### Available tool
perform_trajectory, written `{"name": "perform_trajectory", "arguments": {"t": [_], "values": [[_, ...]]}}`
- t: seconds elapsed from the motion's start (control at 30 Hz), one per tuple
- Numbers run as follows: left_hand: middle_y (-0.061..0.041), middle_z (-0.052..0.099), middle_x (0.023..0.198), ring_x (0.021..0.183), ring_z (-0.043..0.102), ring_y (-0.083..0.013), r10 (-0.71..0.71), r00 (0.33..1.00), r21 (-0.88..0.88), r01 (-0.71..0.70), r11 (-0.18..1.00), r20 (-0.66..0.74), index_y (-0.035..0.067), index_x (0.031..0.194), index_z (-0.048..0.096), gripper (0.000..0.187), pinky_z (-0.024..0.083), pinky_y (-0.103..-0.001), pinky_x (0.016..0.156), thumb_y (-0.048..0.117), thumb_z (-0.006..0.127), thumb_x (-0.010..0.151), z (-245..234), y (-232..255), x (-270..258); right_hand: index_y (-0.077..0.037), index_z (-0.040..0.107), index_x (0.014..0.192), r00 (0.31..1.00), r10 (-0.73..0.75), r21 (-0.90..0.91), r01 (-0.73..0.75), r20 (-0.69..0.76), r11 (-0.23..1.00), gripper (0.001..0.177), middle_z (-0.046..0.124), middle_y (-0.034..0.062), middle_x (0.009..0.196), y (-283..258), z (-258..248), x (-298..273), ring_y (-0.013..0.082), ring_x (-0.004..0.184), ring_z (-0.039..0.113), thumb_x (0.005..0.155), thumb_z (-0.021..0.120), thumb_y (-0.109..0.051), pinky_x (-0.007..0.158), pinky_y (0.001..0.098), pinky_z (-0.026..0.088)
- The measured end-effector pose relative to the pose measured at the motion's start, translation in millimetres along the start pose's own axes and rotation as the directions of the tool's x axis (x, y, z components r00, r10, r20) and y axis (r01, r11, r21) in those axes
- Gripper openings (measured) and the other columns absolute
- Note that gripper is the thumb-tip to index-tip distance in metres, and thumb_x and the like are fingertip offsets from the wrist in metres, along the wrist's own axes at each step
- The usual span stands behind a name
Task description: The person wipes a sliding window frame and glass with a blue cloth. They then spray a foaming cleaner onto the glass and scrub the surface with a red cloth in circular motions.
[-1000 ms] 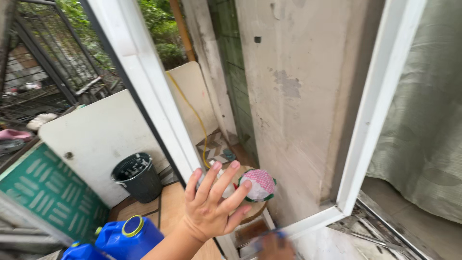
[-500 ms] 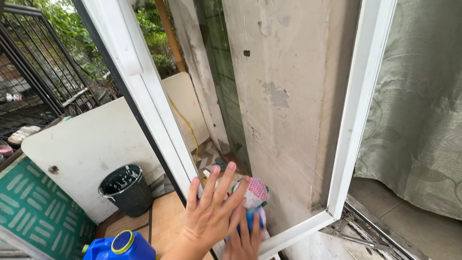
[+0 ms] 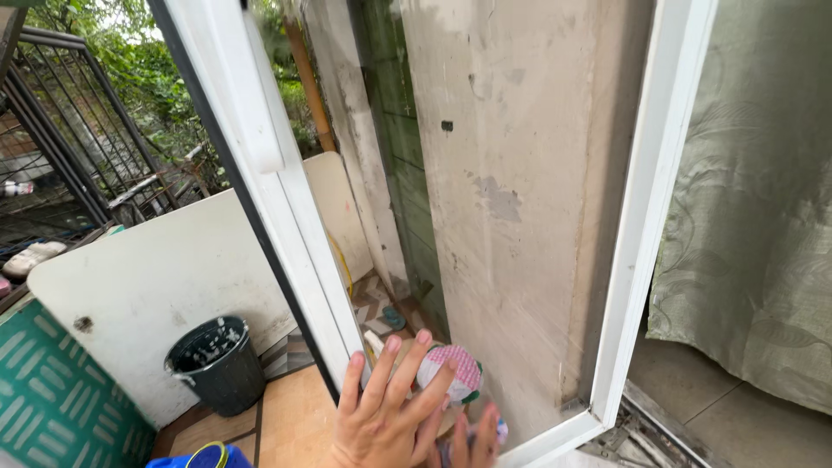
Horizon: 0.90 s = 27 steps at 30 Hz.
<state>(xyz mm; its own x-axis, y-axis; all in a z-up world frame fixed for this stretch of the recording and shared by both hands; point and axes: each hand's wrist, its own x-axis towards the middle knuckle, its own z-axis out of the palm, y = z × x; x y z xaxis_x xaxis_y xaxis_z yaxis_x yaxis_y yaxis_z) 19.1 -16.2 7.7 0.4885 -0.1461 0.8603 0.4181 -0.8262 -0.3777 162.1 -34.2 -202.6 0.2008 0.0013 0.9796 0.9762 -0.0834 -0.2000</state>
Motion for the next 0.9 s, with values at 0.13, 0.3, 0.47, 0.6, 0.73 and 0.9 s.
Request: {"name": "perform_trajectory", "arguments": {"t": [0.13,0.3,0.47,0.6,0.73,0.9], "values": [[-0.003,0.047,0.156,0.147,0.036,-0.0255,-0.014,1.0,0.008,0.014,1.0,-0.007,0.034,0.142,0.058,0.047,0.013,-0.048,0.126,0.044,0.061,0.096,1,1,-3,-0.003,0.06,0.116,0.999,0.033,-0.077,-0.034,-0.011,0.996,0.042,0.052,0.0291,0.135,22,-5,14,0.0482,0.123,0.049,0.082,0.06,-0.027,0.108,0.0557,0.035],[-0.004,0.048,0.156,0.147,0.036,-0.0267,-0.003,0.999,-0.004,0.003,1.0,0.032,0.034,0.143,0.057,0.049,0.013,-0.048,0.125,0.043,0.062,0.096,-1,-2,-4,-0.003,0.059,0.113,0.886,0.448,-0.032,-0.455,-0.121,0.89,0.04,0.05,0.0288,0.137,39,-15,8,0.0474,0.125,0.047,0.084,0.062,-0.03,0.109,0.0572,0.034],[-0.004,0.05,0.154,0.146,0.039,-0.0255,-0.024,1.0,-0.007,0.024,1.0,-0.016,0.034,0.143,0.057,0.048,0.013,-0.049,0.125,0.044,0.059,0.096,-2,2,-2,-0.004,0.058,0.111,0.858,0.509,0.085,-0.503,-0.074,0.86,0.039,0.047,0.0286,0.138,15,-13,2,0.0466,0.126,0.045,0.085,0.064,-0.032,0.11,0.0588,0.034],[-0.004,0.051,0.153,0.144,0.041,-0.0255,0.015,0.999,0.023,-0.014,1.0,-0.052,0.036,0.143,0.057,0.046,0.015,-0.049,0.125,0.047,0.055,0.099,3,0,-5,-0.003,0.057,0.109,0.965,0.237,0.046,-0.233,-0.111,0.971,0.035,0.046,0.027,0.137,-17,-8,38,0.0457,0.127,0.042,0.086,0.063,-0.03,0.11,0.0595,0.032],[-0.001,0.053,0.152,0.144,0.041,-0.0256,0.06,0.994,0.086,-0.052,0.995,-0.088,0.038,0.141,0.057,0.044,0.017,-0.049,0.125,0.052,0.056,0.099,12,-6,-8,0.003,0.045,0.139,0.99,0.12,0.061,-0.116,-0.07,0.991,0.053,0.031,0.0319,0.16,14,-23,151,0.0566,0.149,0.027,0.096,0.057,-0.026,0.122,0.0669,0.019],[0.002,0.055,0.149,0.142,0.043,-0.0233,0.021,0.994,0.113,-0.009,0.994,-0.111,0.042,0.137,0.06,0.043,0.018,-0.048,0.125,0.05,0.058,0.094,22,-1,-16,-0.001,0.042,0.151,0.99,0.138,-0.023,-0.138,0.019,0.99,0.056,0.026,0.0257,0.169,86,-41,231,0.0501,0.158,0.02,0.101,0.051,-0.023,0.128,0.0595,0.015]]}}
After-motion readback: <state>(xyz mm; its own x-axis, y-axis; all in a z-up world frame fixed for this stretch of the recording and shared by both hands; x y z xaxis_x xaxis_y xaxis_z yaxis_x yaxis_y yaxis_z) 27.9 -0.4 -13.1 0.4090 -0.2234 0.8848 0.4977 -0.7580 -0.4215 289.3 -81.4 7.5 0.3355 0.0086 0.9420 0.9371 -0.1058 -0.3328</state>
